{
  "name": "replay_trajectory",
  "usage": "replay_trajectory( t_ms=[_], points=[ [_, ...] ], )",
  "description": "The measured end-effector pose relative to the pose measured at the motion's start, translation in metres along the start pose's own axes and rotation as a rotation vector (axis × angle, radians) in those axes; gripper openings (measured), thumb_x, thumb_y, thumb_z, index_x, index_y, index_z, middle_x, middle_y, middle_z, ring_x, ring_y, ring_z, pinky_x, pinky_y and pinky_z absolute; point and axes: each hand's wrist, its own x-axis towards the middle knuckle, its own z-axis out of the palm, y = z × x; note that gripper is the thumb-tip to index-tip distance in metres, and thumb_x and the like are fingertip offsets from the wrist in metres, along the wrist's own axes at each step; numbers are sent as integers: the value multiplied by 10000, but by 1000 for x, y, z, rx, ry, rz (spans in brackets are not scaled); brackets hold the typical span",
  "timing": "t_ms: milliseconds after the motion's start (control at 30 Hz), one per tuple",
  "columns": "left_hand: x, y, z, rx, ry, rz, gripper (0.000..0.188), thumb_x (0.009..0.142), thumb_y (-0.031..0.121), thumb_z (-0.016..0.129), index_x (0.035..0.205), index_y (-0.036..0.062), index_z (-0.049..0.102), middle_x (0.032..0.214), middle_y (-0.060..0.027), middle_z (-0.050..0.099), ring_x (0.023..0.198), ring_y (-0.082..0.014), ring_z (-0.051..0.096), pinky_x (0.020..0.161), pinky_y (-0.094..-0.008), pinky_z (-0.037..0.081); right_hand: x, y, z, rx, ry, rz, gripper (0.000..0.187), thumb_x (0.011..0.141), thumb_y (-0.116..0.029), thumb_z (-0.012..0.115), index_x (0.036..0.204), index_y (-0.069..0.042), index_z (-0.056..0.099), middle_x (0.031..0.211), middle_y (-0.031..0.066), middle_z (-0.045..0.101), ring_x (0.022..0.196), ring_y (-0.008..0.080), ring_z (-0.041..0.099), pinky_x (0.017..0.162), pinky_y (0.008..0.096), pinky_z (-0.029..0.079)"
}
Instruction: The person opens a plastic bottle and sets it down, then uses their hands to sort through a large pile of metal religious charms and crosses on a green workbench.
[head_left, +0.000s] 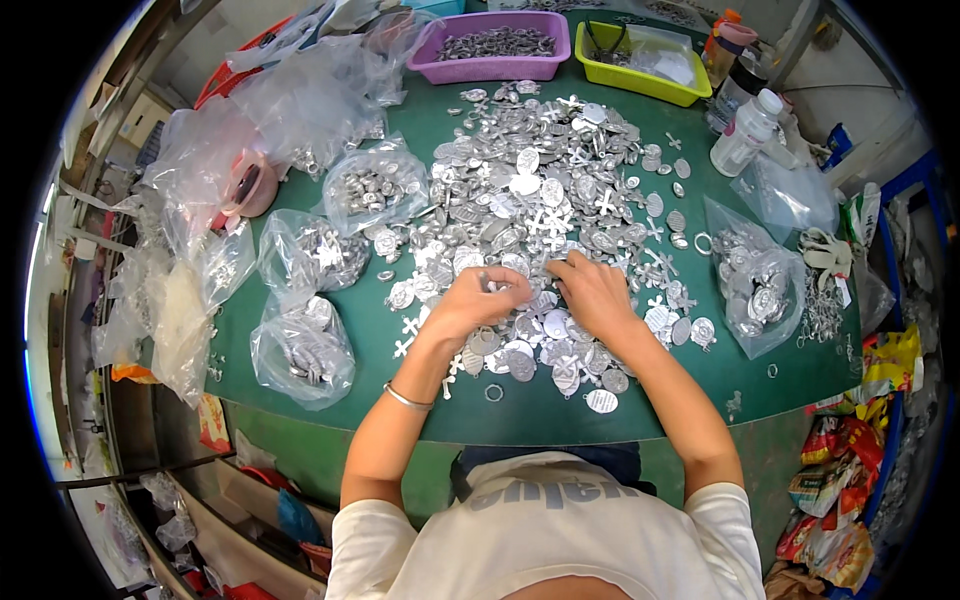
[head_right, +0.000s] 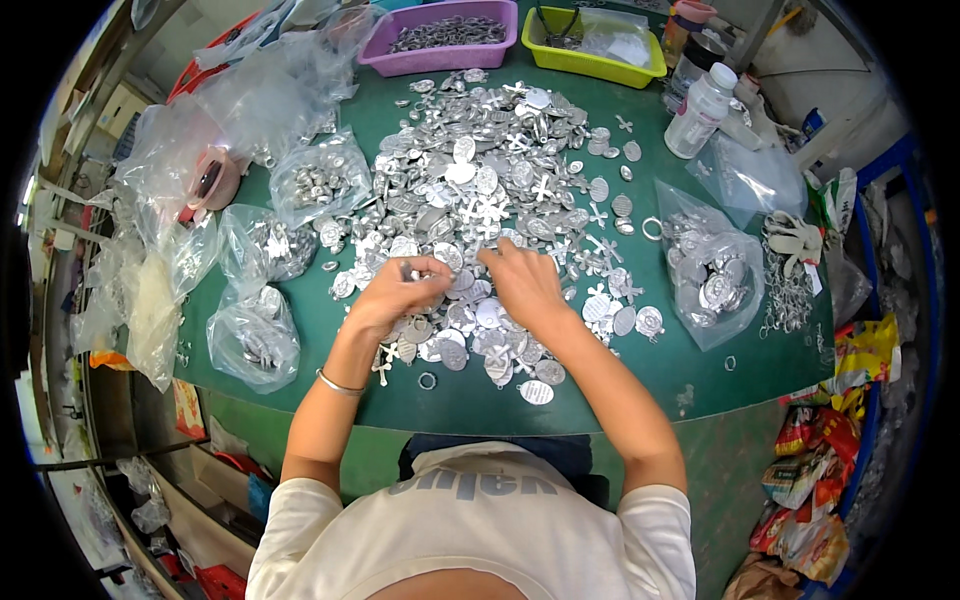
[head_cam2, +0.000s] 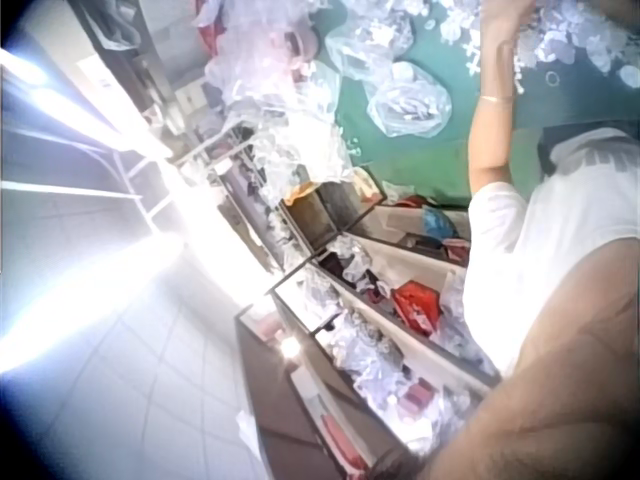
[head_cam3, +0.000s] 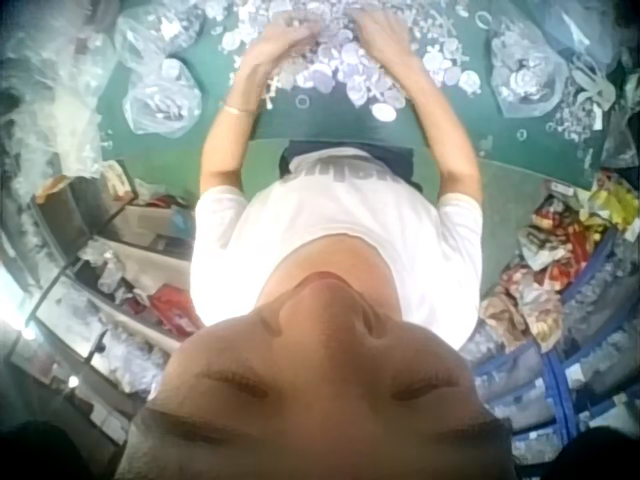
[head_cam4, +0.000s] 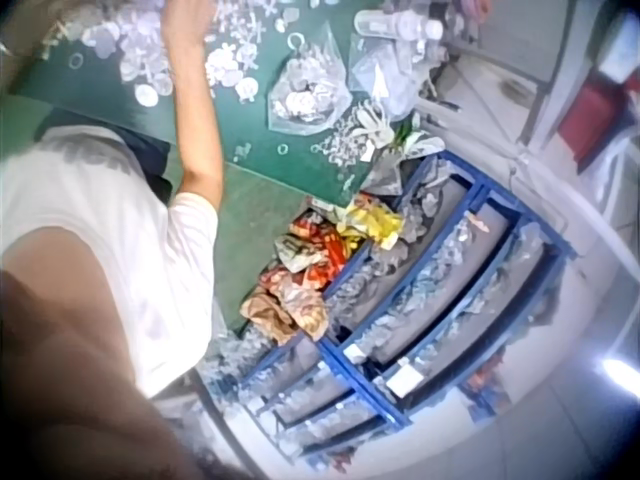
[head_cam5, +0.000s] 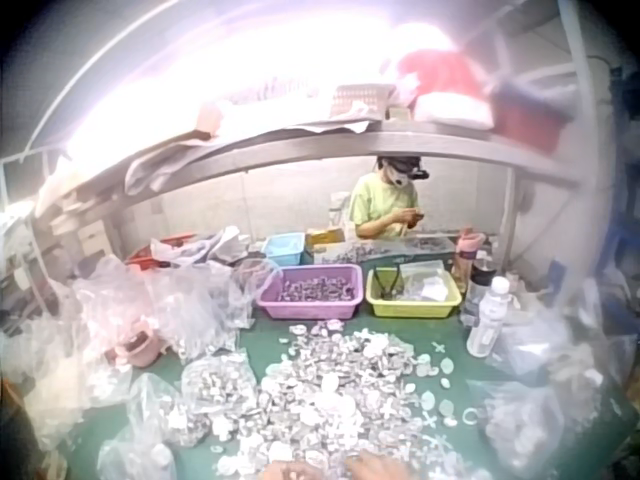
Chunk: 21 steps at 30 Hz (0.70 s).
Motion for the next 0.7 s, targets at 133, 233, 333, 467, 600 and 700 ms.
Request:
replay_trajectory(
  t_ms=[133,233,333,467,600,700],
  points=[
    [-12,-10,2,-787,-92,4,235,774,189,609,919,28,518,885,-67,493,639,-127,410,527,-226,356,3,-2,4,-1,59,-5,178,727,-69,596,901,-64,557,796,104,553,662,279,615,505,396,466],
    [-10,-8,10,-945,-85,95,246,802,228,583,903,13,521,967,-142,521,693,-214,462,575,-263,393,1,0,5,25,30,-29,182,724,-105,627,875,-53,541,795,100,555,649,284,611,515,394,467],
    [-11,-2,17,-805,128,68,228,850,223,524,870,-4,532,925,-154,547,692,-216,491,552,-257,405,3,-2,3,56,42,-16,193,719,-134,656,853,-48,547,791,100,555,650,295,606,521,393,465],
    [-8,-11,16,-668,169,-47,266,901,218,464,854,-25,561,819,-142,566,652,-174,504,505,-227,406,5,4,0,155,26,24,166,724,-135,672,817,-37,576,777,87,566,619,269,597,515,363,446],
    [-19,-18,24,-724,152,-294,333,929,259,426,965,-42,561,854,-139,585,711,-173,565,581,-249,488,2,7,-8,832,25,204,118,746,-99,656,786,-19,579,757,43,568,581,157,555,525,300,425],
    [-21,-9,40,-943,129,-509,419,950,336,341,1124,-20,477,959,-131,586,858,-240,603,729,-348,528,-7,-14,-29,1219,-218,278,109,750,-71,630,804,-16,554,798,29,556,699,107,523,624,282,431]
  ],
)
